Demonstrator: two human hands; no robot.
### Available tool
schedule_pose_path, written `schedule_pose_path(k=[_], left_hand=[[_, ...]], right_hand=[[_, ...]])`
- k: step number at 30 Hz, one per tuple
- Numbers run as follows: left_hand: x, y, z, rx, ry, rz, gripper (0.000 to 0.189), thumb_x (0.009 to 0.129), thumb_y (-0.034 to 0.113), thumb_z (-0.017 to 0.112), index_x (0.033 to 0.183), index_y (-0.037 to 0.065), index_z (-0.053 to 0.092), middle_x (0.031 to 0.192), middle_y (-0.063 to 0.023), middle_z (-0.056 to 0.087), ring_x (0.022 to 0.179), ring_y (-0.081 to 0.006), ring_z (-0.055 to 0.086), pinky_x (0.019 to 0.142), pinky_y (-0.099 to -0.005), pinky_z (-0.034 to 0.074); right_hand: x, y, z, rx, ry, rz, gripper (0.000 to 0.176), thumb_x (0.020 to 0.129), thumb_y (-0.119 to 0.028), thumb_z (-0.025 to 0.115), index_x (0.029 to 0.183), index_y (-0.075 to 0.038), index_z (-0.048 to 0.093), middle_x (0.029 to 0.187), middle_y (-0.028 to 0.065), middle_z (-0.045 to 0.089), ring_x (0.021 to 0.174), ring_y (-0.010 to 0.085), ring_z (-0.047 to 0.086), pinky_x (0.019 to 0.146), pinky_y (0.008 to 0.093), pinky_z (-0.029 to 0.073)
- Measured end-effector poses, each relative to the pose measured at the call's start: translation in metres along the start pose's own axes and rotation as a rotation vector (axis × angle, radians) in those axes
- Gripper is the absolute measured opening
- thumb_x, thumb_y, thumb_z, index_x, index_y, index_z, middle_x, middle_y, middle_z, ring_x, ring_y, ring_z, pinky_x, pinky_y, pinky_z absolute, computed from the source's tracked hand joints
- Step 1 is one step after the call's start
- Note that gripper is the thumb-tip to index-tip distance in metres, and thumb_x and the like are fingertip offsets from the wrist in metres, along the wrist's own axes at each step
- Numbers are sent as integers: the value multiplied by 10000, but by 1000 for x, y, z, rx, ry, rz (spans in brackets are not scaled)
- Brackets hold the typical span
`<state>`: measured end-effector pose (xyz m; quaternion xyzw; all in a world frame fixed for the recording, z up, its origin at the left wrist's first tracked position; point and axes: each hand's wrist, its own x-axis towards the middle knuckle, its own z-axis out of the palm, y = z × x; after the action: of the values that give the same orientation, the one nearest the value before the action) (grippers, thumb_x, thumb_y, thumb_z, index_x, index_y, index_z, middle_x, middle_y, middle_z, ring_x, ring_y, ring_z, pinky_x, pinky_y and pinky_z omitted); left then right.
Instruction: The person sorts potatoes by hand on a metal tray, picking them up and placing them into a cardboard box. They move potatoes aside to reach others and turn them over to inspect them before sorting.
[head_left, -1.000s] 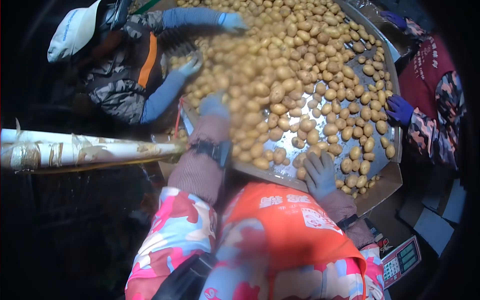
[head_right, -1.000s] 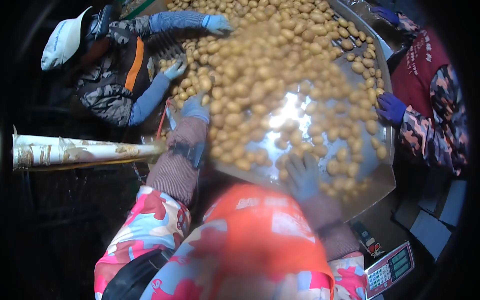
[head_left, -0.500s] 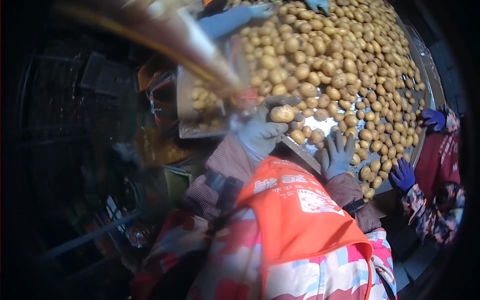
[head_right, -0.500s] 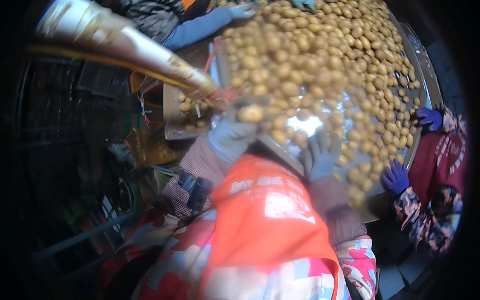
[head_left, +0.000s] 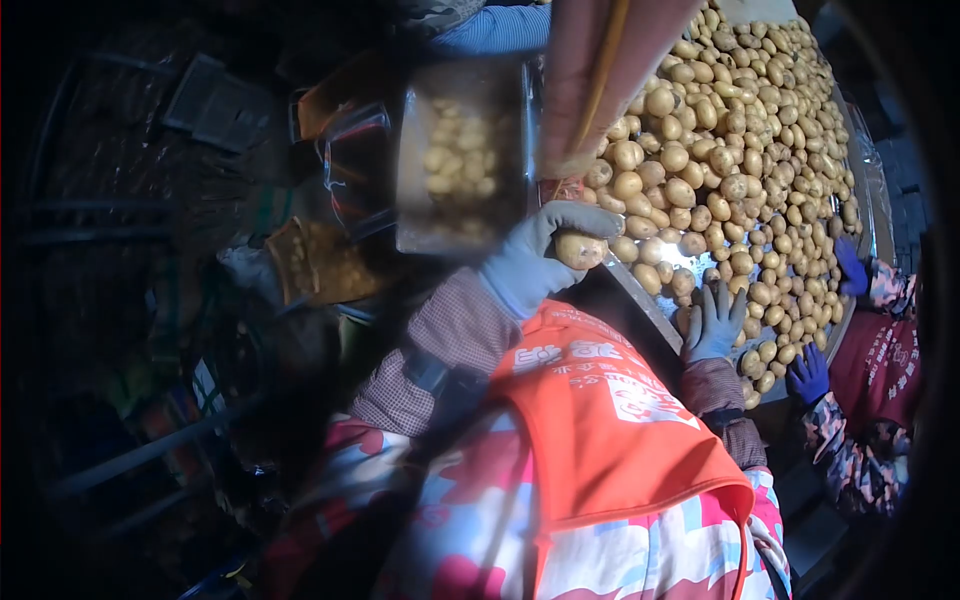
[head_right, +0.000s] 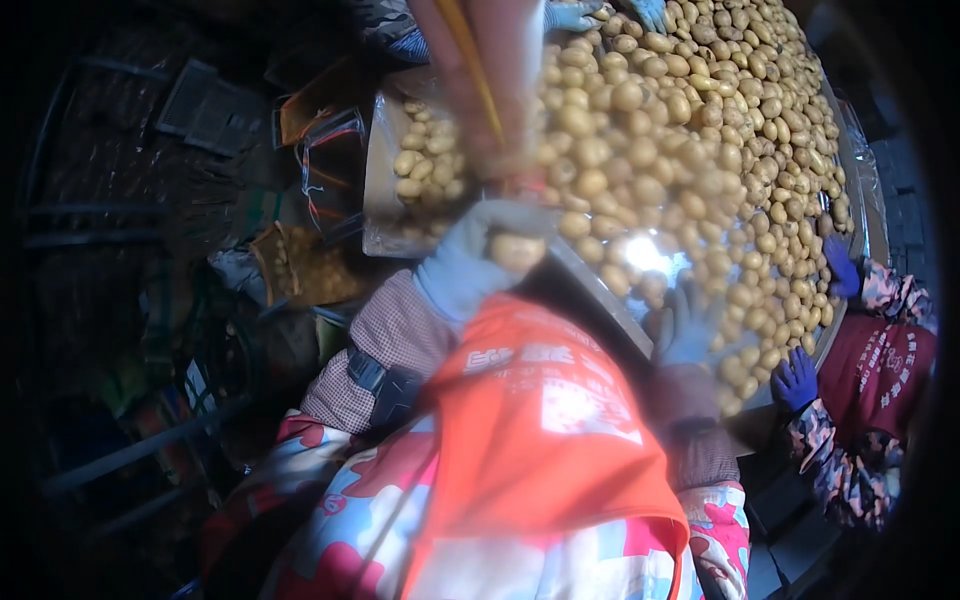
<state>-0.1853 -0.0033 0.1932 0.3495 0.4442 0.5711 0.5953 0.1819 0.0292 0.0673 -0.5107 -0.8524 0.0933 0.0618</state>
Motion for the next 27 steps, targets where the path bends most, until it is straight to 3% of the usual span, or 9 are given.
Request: schedule_pose_path(k=[5,6,9,10,13,16,19,23,27], left_hand=[[-4,-1,-34,50,-55,35,498,758,-99,722,1219,40,594,1286,-132,625,1224,-232,601,1066,-370,487],[-25,0,-52,-155,-49,-72,483,779,-98,700,1224,50,585,1278,-135,636,1222,-241,608,1076,-374,483],[-69,6,-114,-602,120,-349,430,821,-54,673,1224,67,583,1237,-131,656,1143,-230,612,1009,-356,478],[-73,8,-144,-636,238,-383,411,832,-32,671,1221,70,587,1220,-128,661,1104,-219,611,971,-345,478],[-43,22,-243,-505,686,-434,358,866,33,665,1214,80,597,1170,-118,674,988,-187,607,858,-313,475],[7,29,-275,-156,872,-560,312,899,99,659,1207,90,608,1120,-109,687,871,-156,604,744,-280,473],[-43,2,-193,136,721,-717,277,932,164,653,1199,99,618,1069,-99,700,755,-124,601,630,-248,471],[-18,-67,-44,428,281,-1076,255,977,252,644,1189,112,632,1002,-86,718,599,-82,596,479,-205,468],[8,-126,65,342,-123,-1043,325,1006,288,580,1240,65,617,987,-110,728,665,-170,666,594,-287,555]], right_hand=[[7,-17,-14,-102,-25,40,424,957,-197,504,1310,10,616,1487,223,489,1433,540,295,1195,542,268],[2,-9,-5,-122,6,-21,419,972,-215,494,1324,-21,611,1485,214,495,1456,479,312,1213,536,240],[18,-18,-19,-220,-411,169,400,950,-227,525,1310,-67,595,1475,176,515,1441,337,403,1242,586,155],[14,-5,-1,-166,-312,237,399,923,-213,546,1284,-50,597,1426,168,552,1396,353,450,1243,603,146],[-17,31,37,-150,138,-196,297,809,-166,643,1073,-34,678,1248,134,619,1293,357,515,1117,716,295],[20,4,1,-159,291,-27,304,803,-170,649,1094,-85,669,1265,104,608,1267,454,471,1044,618,387],[-12,10,26,-124,418,72,299,813,-189,658,1101,-108,667,1300,90,594,1271,464,456,1027,596,395],[-43,18,35,-80,498,204,260,823,-200,666,1070,-119,667,1286,101,595,1234,403,496,1008,565,412],[-97,52,48,44,507,396,203,840,-191,653,1026,-112,675,1151,121,633,1072,342,579,976,530,428]])
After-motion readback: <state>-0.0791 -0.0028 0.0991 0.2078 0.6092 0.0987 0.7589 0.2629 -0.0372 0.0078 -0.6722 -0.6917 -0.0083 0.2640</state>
